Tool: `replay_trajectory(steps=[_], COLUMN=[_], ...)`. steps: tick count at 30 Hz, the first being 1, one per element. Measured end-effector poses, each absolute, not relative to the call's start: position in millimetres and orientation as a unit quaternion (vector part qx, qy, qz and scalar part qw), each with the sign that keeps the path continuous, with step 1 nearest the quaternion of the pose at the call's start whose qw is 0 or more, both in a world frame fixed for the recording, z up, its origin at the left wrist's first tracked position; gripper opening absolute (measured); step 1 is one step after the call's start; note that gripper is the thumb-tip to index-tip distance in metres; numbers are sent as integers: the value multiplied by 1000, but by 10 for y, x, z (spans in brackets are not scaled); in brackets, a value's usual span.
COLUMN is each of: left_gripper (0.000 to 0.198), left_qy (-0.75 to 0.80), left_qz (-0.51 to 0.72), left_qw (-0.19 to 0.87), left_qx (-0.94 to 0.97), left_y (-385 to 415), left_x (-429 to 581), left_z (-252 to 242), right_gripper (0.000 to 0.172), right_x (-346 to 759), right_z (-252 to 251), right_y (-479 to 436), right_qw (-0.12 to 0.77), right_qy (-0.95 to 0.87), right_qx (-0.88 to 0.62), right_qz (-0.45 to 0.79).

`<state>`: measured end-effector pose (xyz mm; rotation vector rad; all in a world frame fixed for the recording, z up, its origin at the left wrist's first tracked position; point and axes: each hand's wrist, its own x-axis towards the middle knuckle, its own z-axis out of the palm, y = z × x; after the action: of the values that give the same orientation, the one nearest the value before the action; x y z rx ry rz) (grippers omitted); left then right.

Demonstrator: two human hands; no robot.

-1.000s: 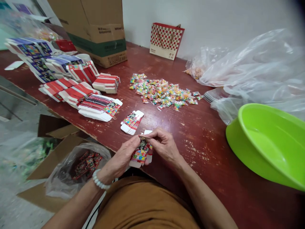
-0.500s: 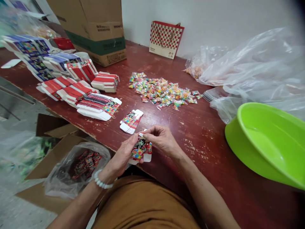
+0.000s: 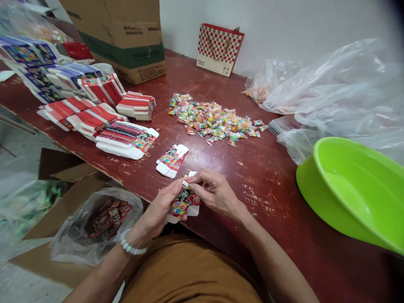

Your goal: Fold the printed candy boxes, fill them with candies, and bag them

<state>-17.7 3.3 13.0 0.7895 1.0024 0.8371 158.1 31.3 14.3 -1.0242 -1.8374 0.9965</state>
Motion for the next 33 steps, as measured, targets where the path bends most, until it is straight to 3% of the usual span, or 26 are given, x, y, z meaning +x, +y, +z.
replay_trajectory(steps=[10, 13, 16, 19, 21, 25, 28, 33], left_gripper=[65, 61, 56, 43, 37, 32, 31, 30], left_qy=[463, 468, 452, 421, 420, 448, 496, 496], left_qz=[373, 398, 414, 401, 372, 307, 267, 58], left_qw=[720, 718, 751, 797, 815, 809, 751, 751], left_qx=[358, 328, 247, 166, 145, 223, 344, 431], left_y=[91, 27, -129, -339, -461, -553, -496, -444], left_x=[-247, -290, -349, -433, -516, -809, -1139, -1592], left_z=[118, 126, 137, 107, 51, -90, -166, -260], right_gripper=[13, 12, 16, 27, 35, 22, 24, 23], right_x=[1543, 1555, 1671, 1828, 1900, 1949, 1984, 2076], right_z=[303, 289, 213, 52, -93, -308, -312, -146], right_y=[405, 580, 1001, 1487, 1708, 1830, 1793, 1575], right_qw=[318, 291, 267, 217, 203, 180, 183, 243], right_qy=[-859, -869, -831, -781, -763, -747, -733, -703], right_qx=[-324, -300, -400, -575, -609, -639, -654, -668], right_qz=[236, 265, 278, 108, 76, 48, 39, 39])
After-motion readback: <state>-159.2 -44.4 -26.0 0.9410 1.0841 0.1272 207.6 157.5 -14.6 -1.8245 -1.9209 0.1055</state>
